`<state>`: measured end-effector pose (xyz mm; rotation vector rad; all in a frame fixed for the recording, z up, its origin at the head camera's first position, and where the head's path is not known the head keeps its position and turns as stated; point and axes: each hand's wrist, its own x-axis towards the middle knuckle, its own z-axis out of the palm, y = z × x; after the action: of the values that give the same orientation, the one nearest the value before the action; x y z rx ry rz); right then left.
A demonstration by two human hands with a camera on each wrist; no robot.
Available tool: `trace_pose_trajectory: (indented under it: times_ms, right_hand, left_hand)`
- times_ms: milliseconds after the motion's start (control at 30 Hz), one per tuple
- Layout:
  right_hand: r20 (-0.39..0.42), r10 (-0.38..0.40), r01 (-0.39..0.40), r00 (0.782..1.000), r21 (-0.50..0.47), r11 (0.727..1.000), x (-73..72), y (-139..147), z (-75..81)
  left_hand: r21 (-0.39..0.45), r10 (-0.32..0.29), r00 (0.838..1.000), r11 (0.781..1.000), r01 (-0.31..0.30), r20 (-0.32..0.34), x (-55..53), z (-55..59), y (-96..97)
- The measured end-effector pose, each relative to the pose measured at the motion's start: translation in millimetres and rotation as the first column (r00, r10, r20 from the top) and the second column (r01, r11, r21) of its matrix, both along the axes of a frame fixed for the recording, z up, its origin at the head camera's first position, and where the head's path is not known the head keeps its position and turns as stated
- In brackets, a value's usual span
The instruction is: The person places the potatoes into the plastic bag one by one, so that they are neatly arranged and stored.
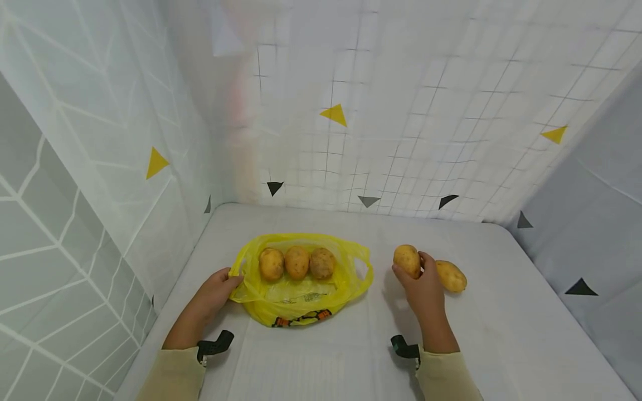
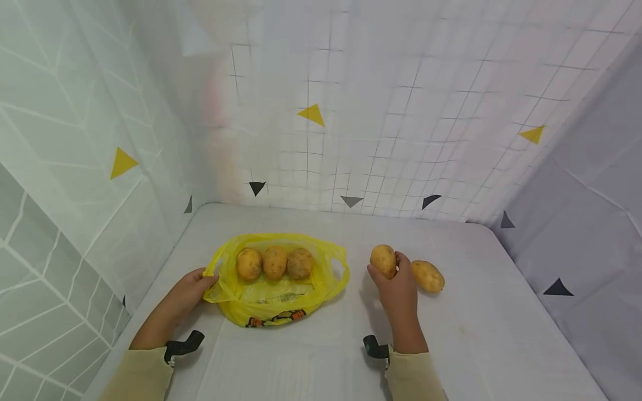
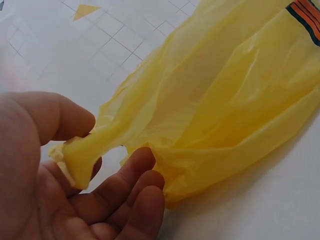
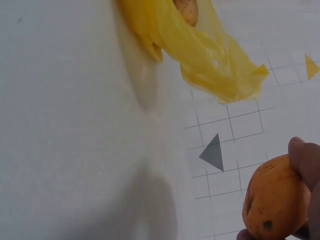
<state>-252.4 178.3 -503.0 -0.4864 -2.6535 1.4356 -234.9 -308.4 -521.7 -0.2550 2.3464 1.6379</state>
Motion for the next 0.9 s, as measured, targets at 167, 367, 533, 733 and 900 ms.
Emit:
trace_pose_trajectory:
  times_ms: [167,367,533,733,900]
  right_hand:
    - [-0.032,0.007,-0.008,0.999,-0.026,1.000,2.5,-3.1,8.6]
    - [-0.049,0.008,-0.009,0.999,-0.025,1.000,5.5,-16.0,24.3]
    - [-0.063,0.039,-0.041,0.997,-0.029,0.999,7.8,-32.9,36.6]
    - [-0.091,0.099,-0.102,0.991,-0.028,0.994,9.3,-53.2,46.8]
    - [-0.091,0.137,-0.141,0.986,-0.039,0.989,10.3,-67.3,48.0]
  left_hand:
    - [0.003,-0.004,1.000,1.000,0.004,-0.002,0.1,-0.1,-0.1]
    - [0.010,-0.007,1.000,1.000,0.007,0.001,-1.3,0.0,-0.3]
    - [0.003,-0.016,1.000,1.000,0.016,-0.002,-1.4,0.4,-0.5]
    - [0.002,-0.013,1.000,1.000,0.013,0.004,-1.2,0.5,0.1]
    - [0.006,-0.011,1.000,1.000,0.011,0.011,-1.3,-0.3,0.2]
